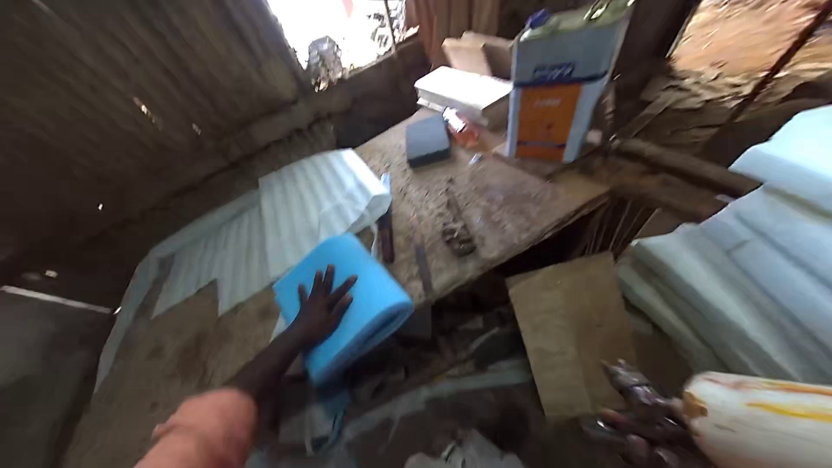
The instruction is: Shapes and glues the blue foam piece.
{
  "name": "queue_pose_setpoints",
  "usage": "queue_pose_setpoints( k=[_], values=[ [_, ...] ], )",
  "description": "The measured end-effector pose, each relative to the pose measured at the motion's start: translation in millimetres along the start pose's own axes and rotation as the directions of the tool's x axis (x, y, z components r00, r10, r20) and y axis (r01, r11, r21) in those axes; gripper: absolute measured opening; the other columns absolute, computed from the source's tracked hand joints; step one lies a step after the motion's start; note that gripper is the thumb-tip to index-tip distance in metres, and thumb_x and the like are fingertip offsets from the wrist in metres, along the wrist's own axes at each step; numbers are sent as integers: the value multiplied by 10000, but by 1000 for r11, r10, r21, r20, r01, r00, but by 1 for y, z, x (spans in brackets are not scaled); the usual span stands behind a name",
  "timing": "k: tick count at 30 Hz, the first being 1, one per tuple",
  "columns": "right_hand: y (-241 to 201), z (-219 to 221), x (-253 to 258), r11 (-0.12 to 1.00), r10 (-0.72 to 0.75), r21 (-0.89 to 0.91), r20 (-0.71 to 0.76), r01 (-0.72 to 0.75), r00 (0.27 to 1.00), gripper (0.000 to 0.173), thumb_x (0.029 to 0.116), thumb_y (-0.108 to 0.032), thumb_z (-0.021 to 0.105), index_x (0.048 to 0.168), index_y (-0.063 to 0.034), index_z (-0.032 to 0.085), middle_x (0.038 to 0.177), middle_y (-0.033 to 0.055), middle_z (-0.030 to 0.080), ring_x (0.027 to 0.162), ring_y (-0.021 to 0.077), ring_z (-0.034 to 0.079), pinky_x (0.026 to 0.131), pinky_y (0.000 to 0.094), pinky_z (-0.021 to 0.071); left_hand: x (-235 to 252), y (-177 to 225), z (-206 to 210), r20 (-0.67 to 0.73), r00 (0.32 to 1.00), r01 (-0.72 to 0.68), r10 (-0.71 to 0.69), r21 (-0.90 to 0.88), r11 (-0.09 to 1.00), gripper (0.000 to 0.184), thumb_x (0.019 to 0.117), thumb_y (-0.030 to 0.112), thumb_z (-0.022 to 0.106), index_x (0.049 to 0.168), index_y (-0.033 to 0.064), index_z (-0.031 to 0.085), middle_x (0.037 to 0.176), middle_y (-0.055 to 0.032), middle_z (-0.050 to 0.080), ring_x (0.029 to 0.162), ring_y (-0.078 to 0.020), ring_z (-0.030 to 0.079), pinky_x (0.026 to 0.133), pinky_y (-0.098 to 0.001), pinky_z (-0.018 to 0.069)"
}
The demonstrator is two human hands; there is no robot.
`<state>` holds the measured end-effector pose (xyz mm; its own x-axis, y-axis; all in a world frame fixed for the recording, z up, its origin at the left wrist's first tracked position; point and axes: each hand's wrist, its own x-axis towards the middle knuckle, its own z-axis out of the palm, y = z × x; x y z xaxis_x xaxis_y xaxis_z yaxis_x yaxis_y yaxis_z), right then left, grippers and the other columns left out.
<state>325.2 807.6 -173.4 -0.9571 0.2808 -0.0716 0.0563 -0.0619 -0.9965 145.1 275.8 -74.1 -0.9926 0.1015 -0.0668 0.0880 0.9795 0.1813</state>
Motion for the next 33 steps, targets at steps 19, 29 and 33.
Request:
queue_pose_setpoints(
  k=[19, 29, 33],
  values=[
    [-22, 152, -149, 994, -70, -46, 455, 101, 888, 333, 911, -164, 762, 1130, 49, 630, 966, 13, 757, 851, 79, 736, 803, 306, 643, -3, -6, 2, 74, 997, -30, 38, -106, 994, 607, 1008, 748, 176, 1591, 581, 136, 1743, 23, -73, 1584, -351, -136, 1090, -846, -94],
    [-8, 153, -153, 984, -139, -46, 396, 171, 907, 308, 901, -213, 785, 1049, 38, 686, 902, 19, 761, 777, 81, 733, 745, 300, 644, -1, -6, 6, 55, 998, -37, 43, -104, 994, 618, 999, 763, 177, 1589, 585, 136, 1745, 11, -64, 1583, -362, -129, 1088, -851, -81],
    [-17, 156, -151, 973, -189, -56, 357, 223, 915, 301, 895, -185, 795, 1051, 43, 676, 940, 35, 765, 814, 99, 743, 759, 306, 651, -1, -7, 7, 52, 998, -37, 43, -101, 994, 613, 1002, 758, 173, 1589, 586, 130, 1744, 8, -68, 1584, -357, -128, 1091, -847, -83]
  ],
)
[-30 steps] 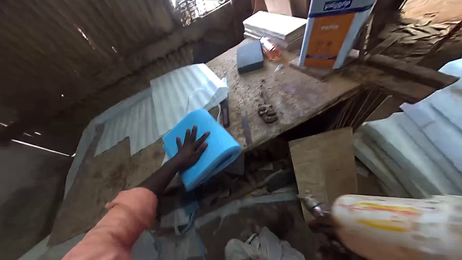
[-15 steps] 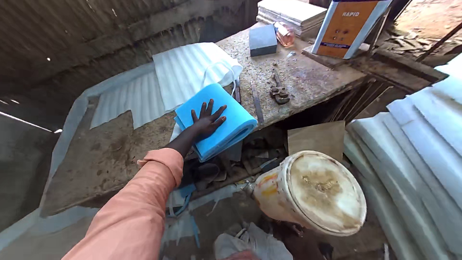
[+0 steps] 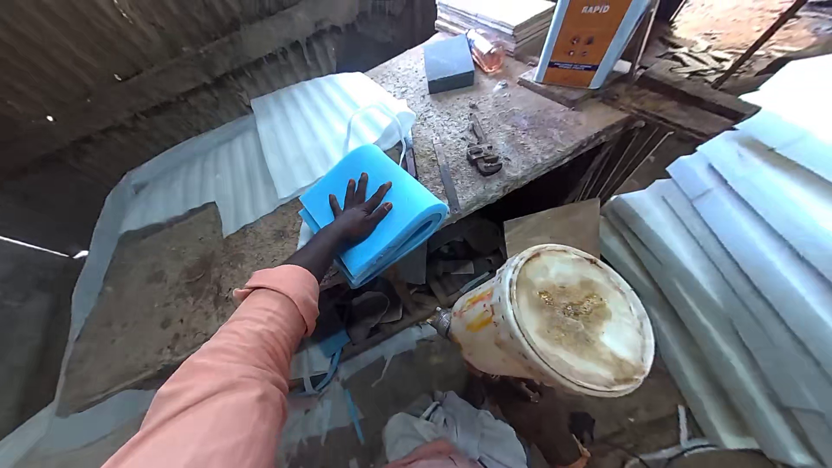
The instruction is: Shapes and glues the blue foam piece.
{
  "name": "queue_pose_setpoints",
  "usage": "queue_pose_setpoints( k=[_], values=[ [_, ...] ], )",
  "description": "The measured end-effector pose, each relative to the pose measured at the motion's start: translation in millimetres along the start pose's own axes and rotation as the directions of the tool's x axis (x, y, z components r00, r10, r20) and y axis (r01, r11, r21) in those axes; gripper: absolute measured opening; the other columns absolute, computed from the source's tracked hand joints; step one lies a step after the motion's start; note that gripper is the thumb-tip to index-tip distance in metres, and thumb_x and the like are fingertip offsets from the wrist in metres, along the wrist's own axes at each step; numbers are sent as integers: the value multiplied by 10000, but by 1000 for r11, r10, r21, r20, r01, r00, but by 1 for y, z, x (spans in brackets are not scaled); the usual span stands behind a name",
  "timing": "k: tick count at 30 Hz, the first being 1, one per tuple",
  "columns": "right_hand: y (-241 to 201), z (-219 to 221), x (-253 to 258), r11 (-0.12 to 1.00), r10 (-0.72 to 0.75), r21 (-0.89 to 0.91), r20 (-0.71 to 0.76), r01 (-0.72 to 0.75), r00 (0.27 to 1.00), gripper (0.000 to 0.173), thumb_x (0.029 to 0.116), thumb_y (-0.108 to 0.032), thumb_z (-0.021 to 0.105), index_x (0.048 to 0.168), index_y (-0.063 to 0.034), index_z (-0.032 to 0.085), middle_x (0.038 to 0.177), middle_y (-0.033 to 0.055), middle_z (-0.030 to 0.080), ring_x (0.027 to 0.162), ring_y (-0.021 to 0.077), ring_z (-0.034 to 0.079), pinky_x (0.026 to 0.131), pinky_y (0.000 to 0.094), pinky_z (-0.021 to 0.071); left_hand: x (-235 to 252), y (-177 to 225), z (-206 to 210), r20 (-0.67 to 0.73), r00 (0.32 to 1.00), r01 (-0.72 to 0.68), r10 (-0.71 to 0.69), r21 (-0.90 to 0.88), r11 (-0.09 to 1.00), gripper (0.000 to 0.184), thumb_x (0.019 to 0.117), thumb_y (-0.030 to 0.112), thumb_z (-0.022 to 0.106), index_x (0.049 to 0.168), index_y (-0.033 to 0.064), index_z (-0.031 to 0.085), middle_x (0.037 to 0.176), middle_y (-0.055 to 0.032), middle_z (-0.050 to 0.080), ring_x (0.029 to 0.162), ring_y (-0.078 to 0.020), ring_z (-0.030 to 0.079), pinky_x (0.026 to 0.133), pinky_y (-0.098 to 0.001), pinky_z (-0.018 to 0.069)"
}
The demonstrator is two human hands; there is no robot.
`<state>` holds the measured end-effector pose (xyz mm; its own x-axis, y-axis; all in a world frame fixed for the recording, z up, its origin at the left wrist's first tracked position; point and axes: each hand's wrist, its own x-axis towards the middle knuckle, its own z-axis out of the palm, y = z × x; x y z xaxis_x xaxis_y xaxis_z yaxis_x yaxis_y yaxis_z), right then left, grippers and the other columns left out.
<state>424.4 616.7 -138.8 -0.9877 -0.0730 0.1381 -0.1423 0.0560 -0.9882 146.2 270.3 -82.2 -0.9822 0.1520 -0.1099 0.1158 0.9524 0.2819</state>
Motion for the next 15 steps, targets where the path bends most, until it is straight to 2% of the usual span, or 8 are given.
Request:
queue_pose_setpoints(
  k=[3, 5, 7, 9, 15],
  values=[
    [0, -3, 4, 999, -27, 26, -42, 28, 999, 290, 887, -140, 782, 1081, 36, 658, 946, 23, 759, 822, 91, 737, 744, 300, 647, 2, -1, -1, -3, 1000, -7, 7, -4, 1000, 615, 1001, 759, 184, 1589, 585, 131, 1744, 10, -68, 1583, -362, -130, 1086, -849, -87],
    [2, -7, 1, 999, -24, 41, -65, 27, 998, 313, 903, -206, 780, 1120, -21, 649, 953, -14, 750, 807, 77, 728, 727, 298, 648, 1, 0, 3, -4, 1000, -8, 8, -7, 1000, 611, 1006, 752, 189, 1590, 582, 135, 1744, 10, -68, 1583, -362, -131, 1085, -851, -84],
    [0, -7, 8, 996, -24, 81, -83, 31, 996, 263, 908, -230, 779, 1092, -71, 677, 919, -28, 744, 731, 77, 706, 658, 293, 633, 2, -2, 1, -8, 1000, -9, 9, -1, 1000, 612, 1003, 757, 178, 1589, 588, 122, 1744, 16, -77, 1581, -363, -139, 1084, -854, -83],
    [-6, -9, 12, 996, -15, 86, -102, 24, 995, 228, 915, -227, 771, 1054, -63, 692, 892, -12, 740, 681, 86, 689, 611, 293, 621, 3, -3, 2, -15, 1000, -9, 9, 0, 1000, 622, 992, 773, 177, 1585, 594, 130, 1745, 19, -66, 1584, -359, -129, 1084, -854, -80],
    [-10, -20, 21, 996, -19, 82, -138, 30, 990, 229, 913, -182, 761, 1075, -30, 703, 930, 12, 748, 681, 85, 683, 607, 275, 611, 3, -1, 2, -10, 1000, -6, 6, 19, 1000, 630, 997, 765, 174, 1596, 572, 129, 1745, -4, -63, 1583, -371, -121, 1084, -854, -80]
  ],
)
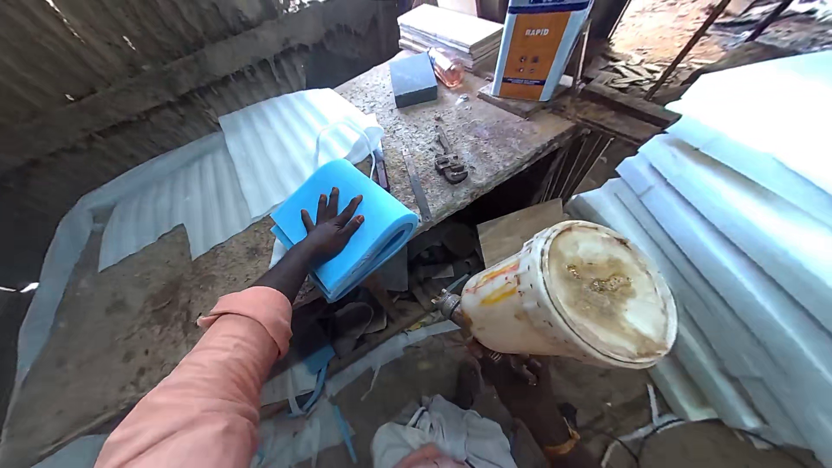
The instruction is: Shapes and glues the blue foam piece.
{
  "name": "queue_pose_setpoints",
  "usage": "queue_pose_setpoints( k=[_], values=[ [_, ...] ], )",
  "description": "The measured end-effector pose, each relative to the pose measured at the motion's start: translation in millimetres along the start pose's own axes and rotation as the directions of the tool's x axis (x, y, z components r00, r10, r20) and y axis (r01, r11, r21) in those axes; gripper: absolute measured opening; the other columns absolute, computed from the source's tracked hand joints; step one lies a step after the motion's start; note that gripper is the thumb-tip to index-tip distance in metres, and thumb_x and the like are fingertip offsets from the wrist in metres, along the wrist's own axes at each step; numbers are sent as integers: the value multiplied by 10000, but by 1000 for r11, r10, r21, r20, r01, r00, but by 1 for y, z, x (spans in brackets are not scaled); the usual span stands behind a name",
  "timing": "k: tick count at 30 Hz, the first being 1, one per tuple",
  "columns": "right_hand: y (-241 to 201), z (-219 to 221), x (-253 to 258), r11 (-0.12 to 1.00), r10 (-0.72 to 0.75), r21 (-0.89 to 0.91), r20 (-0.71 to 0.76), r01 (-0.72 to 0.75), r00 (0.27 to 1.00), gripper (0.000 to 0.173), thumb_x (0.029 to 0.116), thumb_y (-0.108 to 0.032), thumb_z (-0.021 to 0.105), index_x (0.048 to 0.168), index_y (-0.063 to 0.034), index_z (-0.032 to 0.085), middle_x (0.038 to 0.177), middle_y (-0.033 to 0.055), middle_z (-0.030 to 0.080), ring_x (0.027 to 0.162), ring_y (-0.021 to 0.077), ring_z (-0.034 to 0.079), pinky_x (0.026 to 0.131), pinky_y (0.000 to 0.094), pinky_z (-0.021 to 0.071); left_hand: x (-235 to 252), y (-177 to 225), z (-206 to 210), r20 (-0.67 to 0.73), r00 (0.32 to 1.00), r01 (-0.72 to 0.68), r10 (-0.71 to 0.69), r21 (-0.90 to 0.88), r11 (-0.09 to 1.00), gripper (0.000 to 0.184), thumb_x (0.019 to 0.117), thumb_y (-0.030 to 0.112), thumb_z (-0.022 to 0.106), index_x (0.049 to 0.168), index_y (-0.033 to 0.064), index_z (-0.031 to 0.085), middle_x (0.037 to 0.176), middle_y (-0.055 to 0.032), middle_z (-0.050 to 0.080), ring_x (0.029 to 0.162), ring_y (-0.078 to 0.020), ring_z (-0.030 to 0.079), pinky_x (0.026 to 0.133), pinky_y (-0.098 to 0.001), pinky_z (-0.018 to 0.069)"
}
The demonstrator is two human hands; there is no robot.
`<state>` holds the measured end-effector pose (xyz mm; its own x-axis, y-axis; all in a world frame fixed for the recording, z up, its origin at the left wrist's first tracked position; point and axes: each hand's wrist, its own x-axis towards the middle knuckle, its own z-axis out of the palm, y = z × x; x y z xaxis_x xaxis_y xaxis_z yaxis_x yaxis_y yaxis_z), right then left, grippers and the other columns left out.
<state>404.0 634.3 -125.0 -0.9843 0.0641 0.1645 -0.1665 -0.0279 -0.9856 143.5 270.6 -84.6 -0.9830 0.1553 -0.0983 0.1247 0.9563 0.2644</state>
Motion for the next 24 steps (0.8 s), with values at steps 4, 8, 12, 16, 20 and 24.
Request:
queue_pose_setpoints(
  k=[4, 8, 12, 16, 20, 24],
  values=[
    [-5, -4, 7, 1000, 8, -22, -28, -8, 1000, 246, 923, -192, 755, 1079, -9, 701, 931, 35, 754, 644, 90, 675, 566, 268, 599, 0, -2, 1, -9, 1000, 0, 0, 20, 1000, 619, 1003, 756, 179, 1592, 579, 120, 1744, 8, -71, 1584, -371, -119, 1079, -860, -72],
    [-12, -10, 11, 998, 41, -33, -85, -44, 996, 256, 914, -178, 756, 1089, -2, 695, 944, 46, 755, 698, 112, 698, 614, 285, 613, -3, 2, 0, -12, 1000, -6, 5, -9, 1000, 625, 1010, 744, 210, 1602, 550, 156, 1745, -30, -58, 1580, -395, -117, 1077, -862, -74],
    [-8, -18, 17, 999, 22, -20, -125, -24, 992, 242, 910, -185, 756, 1072, -12, 706, 906, 54, 749, 613, 118, 660, 541, 283, 584, -3, 1, -1, 5, 1000, 7, -7, 1, 1000, 640, 998, 763, 188, 1601, 556, 139, 1745, -27, -64, 1580, -391, -121, 1080, -859, -70],
    [-8, -26, 19, 996, 65, -42, -158, -73, 985, 262, 894, -180, 757, 1089, -14, 704, 896, 62, 747, 601, 131, 660, 531, 290, 582, -2, 1, -2, 4, 1000, -1, 1, -4, 1000, 652, 998, 763, 203, 1607, 537, 155, 1744, -52, -59, 1579, -400, -113, 1077, -856, -77],
    [-9, -29, 19, 993, 79, -73, -155, -91, 985, 247, 915, -162, 732, 1125, -33, 709, 916, 51, 751, 594, 121, 653, 526, 279, 579, 0, 0, -2, 10, 1000, 7, -7, 3, 1000, 665, 987, 778, 181, 1608, 543, 136, 1744, -44, -69, 1578, -395, -125, 1078, -859, -73],
    [-2, -32, 17, 993, 88, -63, -152, -98, 985, 262, 920, -183, 733, 1148, -55, 714, 900, 47, 747, 572, 122, 636, 503, 272, 565, -2, 3, -5, 7, 1000, 1, -1, -3, 1000, 671, 990, 774, 185, 1613, 528, 146, 1744, -54, -58, 1578, -401, -120, 1074, -863, -74]
  ],
)
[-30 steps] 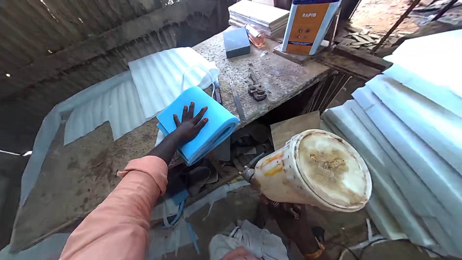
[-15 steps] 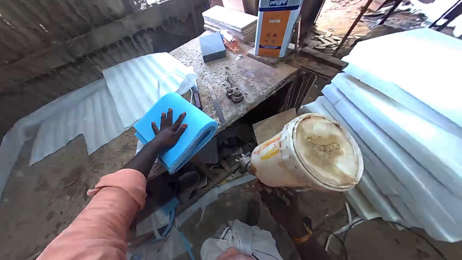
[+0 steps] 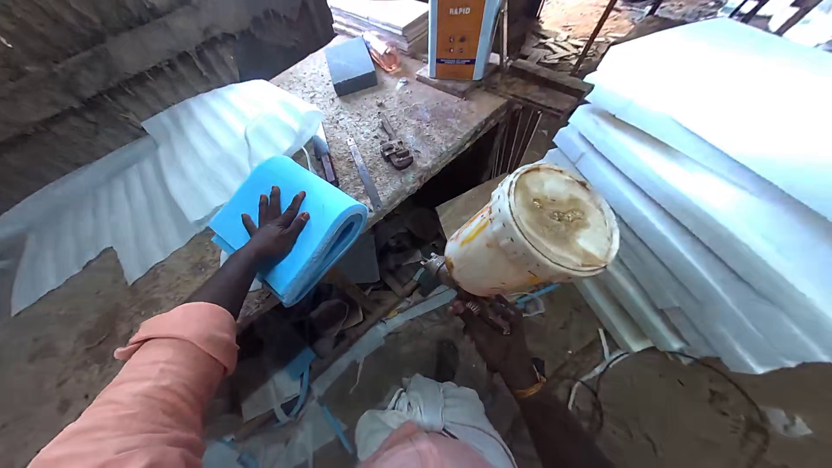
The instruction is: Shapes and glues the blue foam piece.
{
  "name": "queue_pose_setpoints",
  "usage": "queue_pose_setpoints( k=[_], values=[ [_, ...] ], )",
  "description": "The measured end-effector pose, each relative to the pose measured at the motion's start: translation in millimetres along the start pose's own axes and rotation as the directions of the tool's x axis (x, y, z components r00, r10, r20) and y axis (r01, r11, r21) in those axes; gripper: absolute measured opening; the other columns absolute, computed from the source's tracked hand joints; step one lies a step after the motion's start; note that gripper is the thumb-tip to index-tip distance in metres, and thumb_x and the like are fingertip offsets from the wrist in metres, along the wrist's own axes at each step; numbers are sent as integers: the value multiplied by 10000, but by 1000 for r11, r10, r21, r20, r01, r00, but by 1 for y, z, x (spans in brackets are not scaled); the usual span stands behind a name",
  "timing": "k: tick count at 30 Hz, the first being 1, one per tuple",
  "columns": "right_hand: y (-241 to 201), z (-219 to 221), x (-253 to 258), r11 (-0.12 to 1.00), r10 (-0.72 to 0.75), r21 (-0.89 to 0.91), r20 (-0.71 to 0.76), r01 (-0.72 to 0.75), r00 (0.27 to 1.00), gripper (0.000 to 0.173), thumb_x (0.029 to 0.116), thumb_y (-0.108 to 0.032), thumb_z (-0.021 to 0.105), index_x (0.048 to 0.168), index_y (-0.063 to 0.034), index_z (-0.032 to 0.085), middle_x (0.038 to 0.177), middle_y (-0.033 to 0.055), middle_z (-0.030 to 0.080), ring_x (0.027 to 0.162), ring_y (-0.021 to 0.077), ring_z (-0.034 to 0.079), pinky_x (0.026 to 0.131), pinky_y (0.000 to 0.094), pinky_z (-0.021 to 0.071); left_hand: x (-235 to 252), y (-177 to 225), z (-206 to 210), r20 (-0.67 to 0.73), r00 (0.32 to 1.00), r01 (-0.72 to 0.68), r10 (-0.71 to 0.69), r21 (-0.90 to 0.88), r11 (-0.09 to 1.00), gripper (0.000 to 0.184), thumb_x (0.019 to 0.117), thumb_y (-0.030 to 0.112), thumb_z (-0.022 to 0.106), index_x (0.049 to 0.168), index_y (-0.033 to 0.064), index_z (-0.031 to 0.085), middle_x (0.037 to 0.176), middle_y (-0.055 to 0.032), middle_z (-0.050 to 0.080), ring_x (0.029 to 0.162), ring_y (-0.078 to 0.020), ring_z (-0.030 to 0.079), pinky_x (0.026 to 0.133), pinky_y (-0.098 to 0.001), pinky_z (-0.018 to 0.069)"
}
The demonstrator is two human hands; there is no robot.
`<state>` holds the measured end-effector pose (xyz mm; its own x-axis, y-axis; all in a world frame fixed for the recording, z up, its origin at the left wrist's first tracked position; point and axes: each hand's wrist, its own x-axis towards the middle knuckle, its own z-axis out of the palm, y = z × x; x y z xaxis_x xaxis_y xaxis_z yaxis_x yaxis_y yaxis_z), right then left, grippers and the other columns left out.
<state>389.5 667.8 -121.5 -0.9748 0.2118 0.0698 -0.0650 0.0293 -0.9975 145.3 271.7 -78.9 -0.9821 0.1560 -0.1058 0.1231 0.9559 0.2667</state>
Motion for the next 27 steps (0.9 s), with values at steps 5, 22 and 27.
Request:
queue_pose_setpoints(
  k=[5, 22, 27],
  values=[
    [4, 0, -7, 999, 45, -23, -7, -45, 999, 276, 912, -178, 750, 1160, -63, 715, 915, 38, 755, 564, 116, 637, 508, 271, 572, 1, -2, 2, 7, 1000, 14, -14, -12, 1000, 669, 988, 776, 191, 1610, 534, 149, 1744, -45, -61, 1577, -402, -124, 1074, -861, -79],
    [13, 14, -40, 994, 82, -81, 183, -69, 980, 266, 908, -200, 745, 1160, -117, 713, 889, -16, 741, 633, 83, 662, 581, 266, 594, 2, -1, -2, 35, 999, 26, -26, -12, 1000, 657, 990, 776, 195, 1604, 552, 130, 1742, -23, -88, 1582, -365, -131, 1088, -845, -86],
    [13, 20, -50, 994, 95, -82, 258, -76, 962, 235, 918, -258, 742, 1124, -147, 720, 844, -27, 725, 621, 84, 654, 568, 267, 587, 3, 0, -3, 49, 998, 38, -38, -10, 999, 664, 979, 791, 187, 1599, 566, 118, 1740, 6, -103, 1581, -342, -149, 1091, -839, -95]
  ],
)
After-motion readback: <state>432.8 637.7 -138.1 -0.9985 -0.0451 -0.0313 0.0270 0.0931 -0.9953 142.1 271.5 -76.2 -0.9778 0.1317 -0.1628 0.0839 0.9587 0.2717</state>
